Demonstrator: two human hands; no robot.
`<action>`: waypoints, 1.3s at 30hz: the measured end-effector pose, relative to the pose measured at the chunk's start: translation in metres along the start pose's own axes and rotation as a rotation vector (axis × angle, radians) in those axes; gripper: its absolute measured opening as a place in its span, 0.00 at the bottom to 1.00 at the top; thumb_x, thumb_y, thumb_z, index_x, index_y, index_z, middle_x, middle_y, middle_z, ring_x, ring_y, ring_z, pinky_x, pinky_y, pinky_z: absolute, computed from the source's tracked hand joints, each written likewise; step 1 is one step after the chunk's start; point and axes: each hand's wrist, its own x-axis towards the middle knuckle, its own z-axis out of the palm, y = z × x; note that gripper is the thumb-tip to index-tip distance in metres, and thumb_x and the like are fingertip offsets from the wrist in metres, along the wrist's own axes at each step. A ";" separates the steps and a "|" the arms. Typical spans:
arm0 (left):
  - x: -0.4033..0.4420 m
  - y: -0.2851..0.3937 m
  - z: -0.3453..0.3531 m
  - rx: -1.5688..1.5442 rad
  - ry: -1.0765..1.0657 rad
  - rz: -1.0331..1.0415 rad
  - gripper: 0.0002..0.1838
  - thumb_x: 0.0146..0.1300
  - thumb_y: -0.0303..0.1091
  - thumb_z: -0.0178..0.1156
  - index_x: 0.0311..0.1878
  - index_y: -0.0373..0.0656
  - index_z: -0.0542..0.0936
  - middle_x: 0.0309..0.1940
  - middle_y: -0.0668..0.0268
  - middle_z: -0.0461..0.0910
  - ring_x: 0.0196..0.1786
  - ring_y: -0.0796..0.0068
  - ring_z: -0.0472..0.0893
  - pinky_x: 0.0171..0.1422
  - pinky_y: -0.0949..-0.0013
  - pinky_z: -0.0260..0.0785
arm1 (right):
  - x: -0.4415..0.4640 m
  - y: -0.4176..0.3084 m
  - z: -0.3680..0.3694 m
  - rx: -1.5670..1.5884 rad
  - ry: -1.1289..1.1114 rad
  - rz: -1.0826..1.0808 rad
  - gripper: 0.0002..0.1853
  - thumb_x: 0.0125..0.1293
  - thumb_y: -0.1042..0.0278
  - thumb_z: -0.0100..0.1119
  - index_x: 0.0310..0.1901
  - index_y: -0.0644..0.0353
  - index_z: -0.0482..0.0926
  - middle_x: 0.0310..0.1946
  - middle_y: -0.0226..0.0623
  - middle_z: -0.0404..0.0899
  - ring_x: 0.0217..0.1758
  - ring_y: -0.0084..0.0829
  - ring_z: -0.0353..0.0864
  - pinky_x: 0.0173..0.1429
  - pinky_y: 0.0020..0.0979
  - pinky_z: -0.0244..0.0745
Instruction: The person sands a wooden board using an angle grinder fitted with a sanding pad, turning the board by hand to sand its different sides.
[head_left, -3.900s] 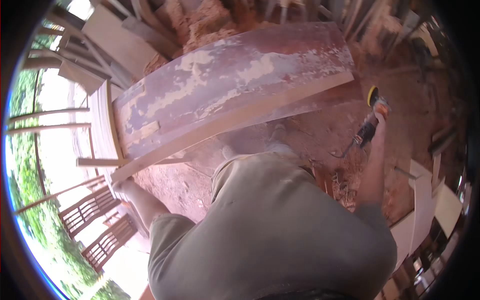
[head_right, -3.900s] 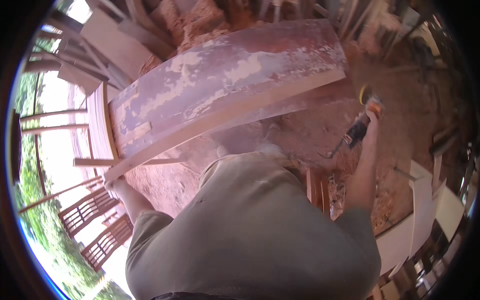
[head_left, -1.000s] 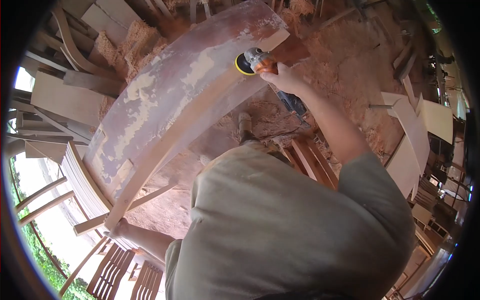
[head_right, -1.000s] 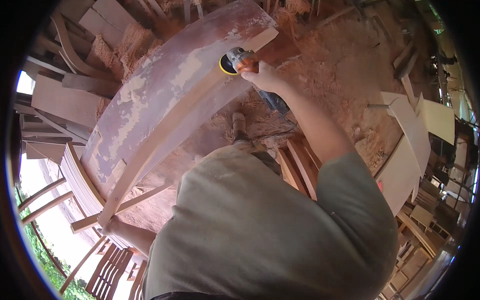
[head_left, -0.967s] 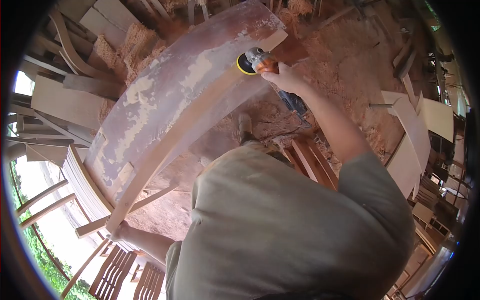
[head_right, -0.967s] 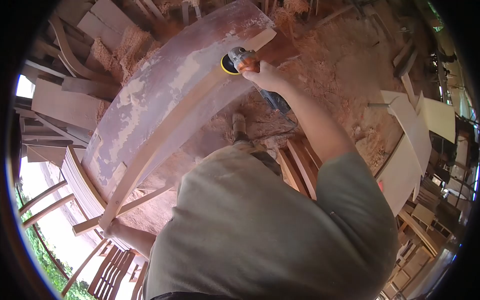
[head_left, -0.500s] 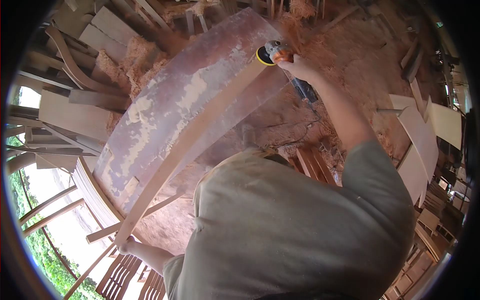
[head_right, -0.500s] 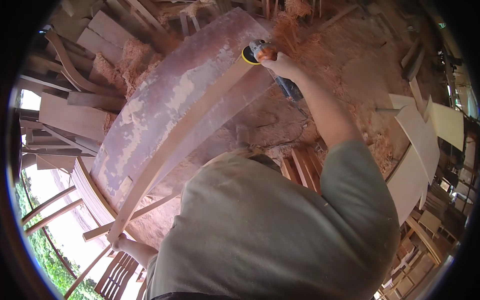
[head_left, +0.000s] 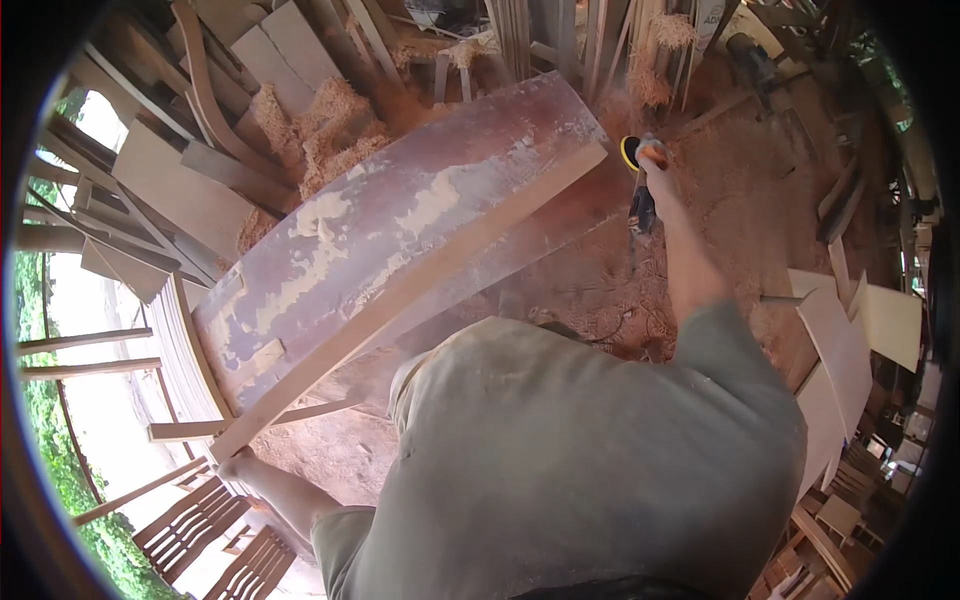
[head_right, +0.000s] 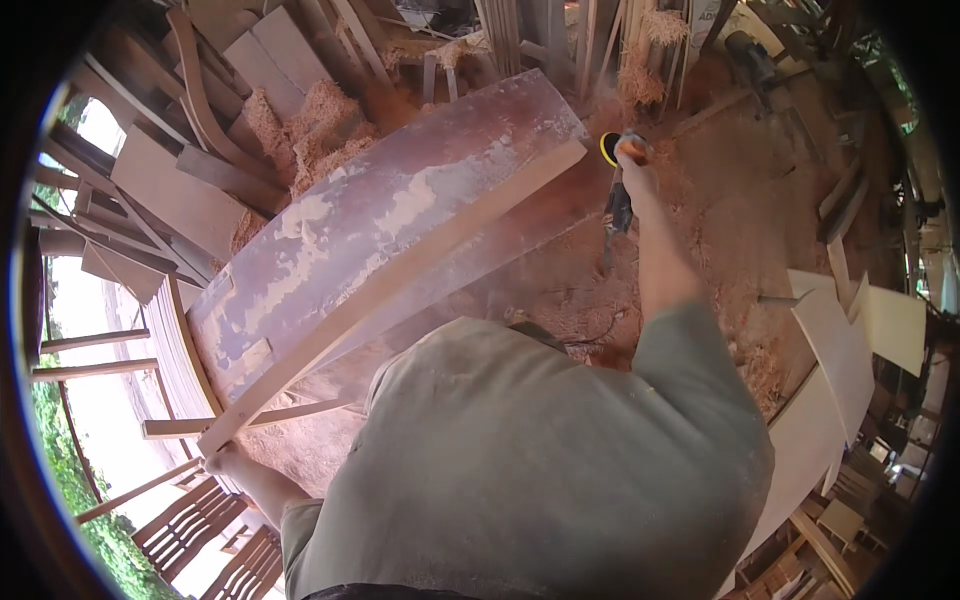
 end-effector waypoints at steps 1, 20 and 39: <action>-0.004 -0.002 -0.005 -0.150 -0.053 -0.103 0.25 0.69 0.42 0.39 0.50 0.27 0.75 0.46 0.48 0.80 0.47 0.50 0.82 0.57 0.48 0.76 | -0.016 0.005 0.001 0.251 0.139 0.006 0.30 0.62 0.48 0.63 0.57 0.65 0.76 0.38 0.42 0.82 0.44 0.34 0.83 0.48 0.33 0.76; -0.065 -0.089 -0.010 -0.828 -0.607 -0.679 0.39 0.74 0.55 0.31 0.75 0.32 0.52 0.77 0.53 0.54 0.79 0.53 0.52 0.79 0.43 0.43 | -0.422 -0.174 0.224 0.003 -1.082 -0.375 0.16 0.65 0.66 0.60 0.50 0.65 0.73 0.32 0.33 0.78 0.29 0.23 0.77 0.33 0.27 0.75; -0.052 -0.097 -0.018 -1.022 -0.953 -0.900 0.55 0.63 0.79 0.24 0.77 0.38 0.51 0.69 0.50 0.65 0.71 0.50 0.64 0.77 0.48 0.51 | -0.639 -0.204 0.340 -0.541 -1.246 -0.687 0.32 0.67 0.50 0.59 0.62 0.70 0.69 0.53 0.50 0.79 0.58 0.42 0.79 0.62 0.37 0.71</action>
